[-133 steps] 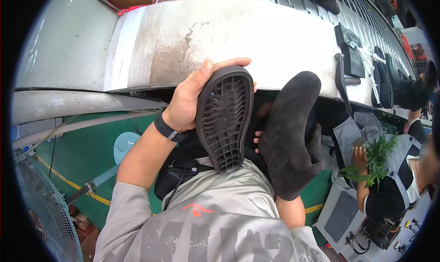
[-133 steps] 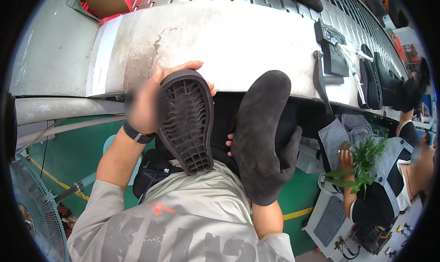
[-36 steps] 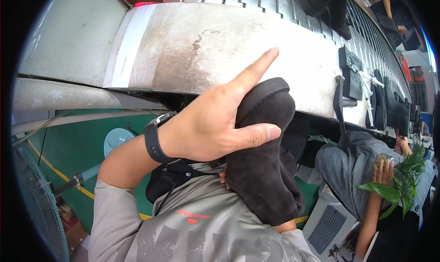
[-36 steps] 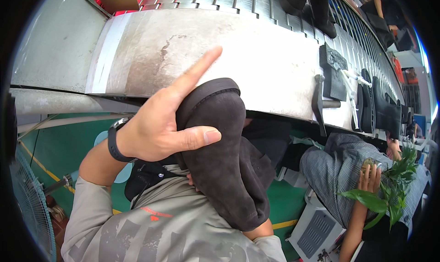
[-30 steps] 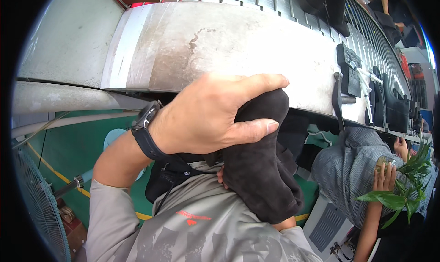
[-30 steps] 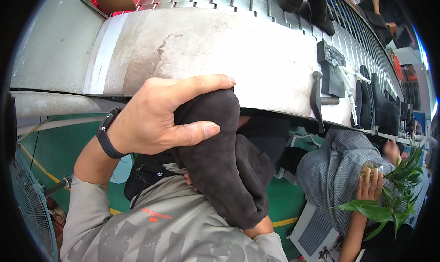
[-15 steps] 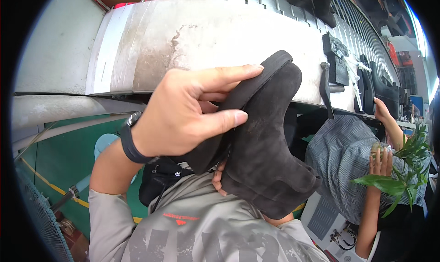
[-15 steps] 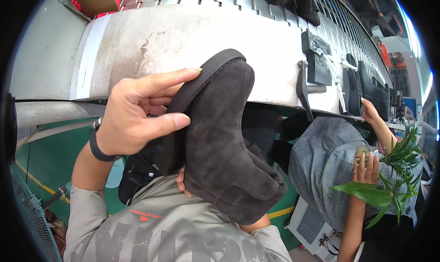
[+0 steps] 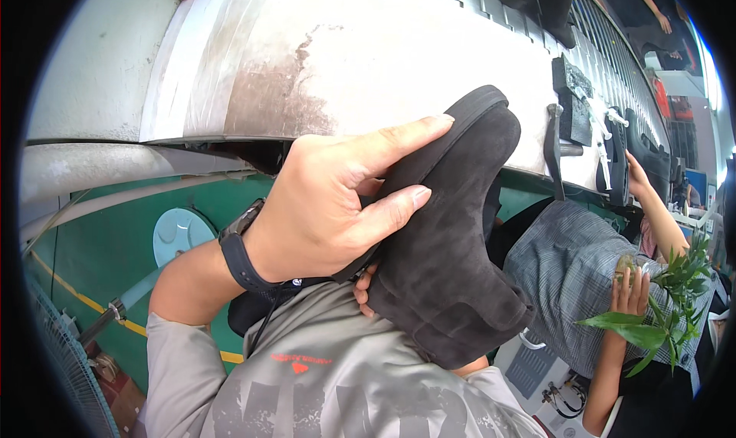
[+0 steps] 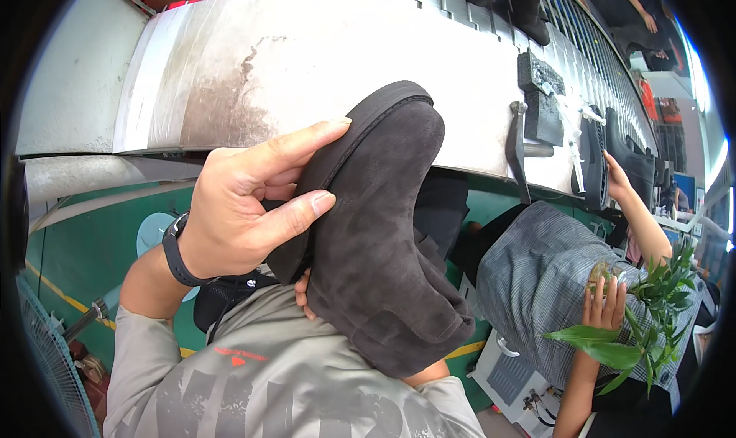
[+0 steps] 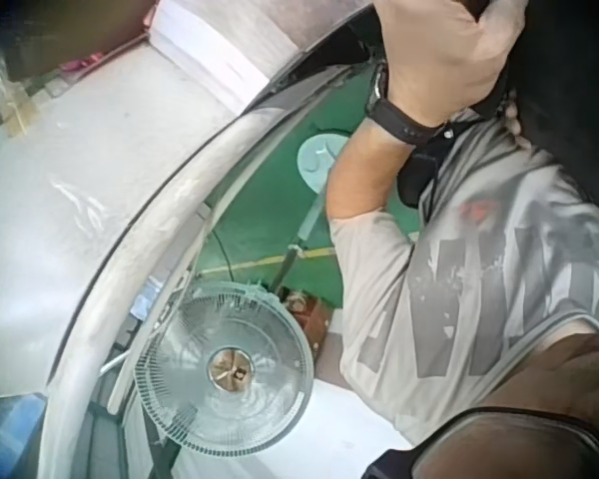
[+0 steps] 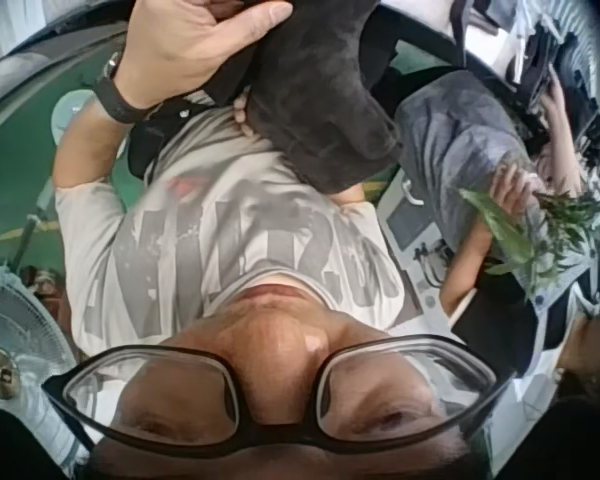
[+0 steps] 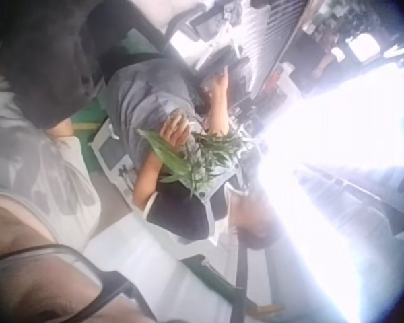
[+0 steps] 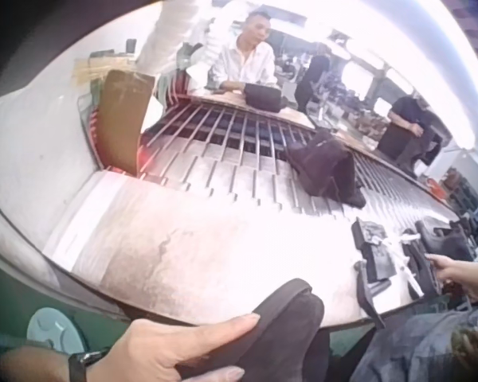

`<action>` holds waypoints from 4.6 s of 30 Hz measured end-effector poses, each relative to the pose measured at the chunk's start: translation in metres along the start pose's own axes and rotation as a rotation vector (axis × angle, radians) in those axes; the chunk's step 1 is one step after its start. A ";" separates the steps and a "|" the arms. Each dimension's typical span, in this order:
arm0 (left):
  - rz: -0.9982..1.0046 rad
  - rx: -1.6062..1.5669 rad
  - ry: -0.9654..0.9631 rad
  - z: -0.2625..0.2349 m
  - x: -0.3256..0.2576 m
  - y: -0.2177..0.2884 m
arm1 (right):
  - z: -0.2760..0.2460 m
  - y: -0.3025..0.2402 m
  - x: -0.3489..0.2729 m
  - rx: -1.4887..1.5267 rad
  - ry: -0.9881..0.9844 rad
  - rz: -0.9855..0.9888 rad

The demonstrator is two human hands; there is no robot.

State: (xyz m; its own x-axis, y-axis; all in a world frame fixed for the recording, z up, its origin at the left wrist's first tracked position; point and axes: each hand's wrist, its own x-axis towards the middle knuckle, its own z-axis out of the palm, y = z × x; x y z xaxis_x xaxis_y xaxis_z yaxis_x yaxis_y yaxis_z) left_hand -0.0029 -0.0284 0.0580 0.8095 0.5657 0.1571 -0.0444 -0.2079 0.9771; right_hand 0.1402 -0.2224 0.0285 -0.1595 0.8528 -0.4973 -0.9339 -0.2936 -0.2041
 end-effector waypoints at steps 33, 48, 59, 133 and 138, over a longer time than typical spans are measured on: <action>0.457 0.220 0.173 0.003 0.033 0.037 | -0.009 -0.027 0.009 -0.376 0.064 -0.259; 0.150 0.315 -0.033 -0.031 0.124 0.048 | 0.029 -0.077 0.147 -1.462 0.392 -1.577; 0.262 0.785 0.309 -0.003 0.141 0.023 | 0.133 -0.183 0.046 -1.702 0.370 -1.831; 0.131 0.711 0.132 -0.062 0.180 0.001 | 0.147 -0.185 0.123 -1.701 0.034 -1.454; 0.213 0.549 0.082 -0.051 0.176 0.013 | 0.152 -0.177 0.126 -1.943 0.441 -1.315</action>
State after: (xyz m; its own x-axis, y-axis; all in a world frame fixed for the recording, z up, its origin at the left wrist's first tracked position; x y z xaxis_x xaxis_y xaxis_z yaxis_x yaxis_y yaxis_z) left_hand 0.1092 0.1095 0.1058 0.7670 0.5219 0.3734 0.1267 -0.6935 0.7092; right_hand 0.2372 0.0022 0.1301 0.3212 0.8223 0.4697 0.8413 -0.0201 -0.5402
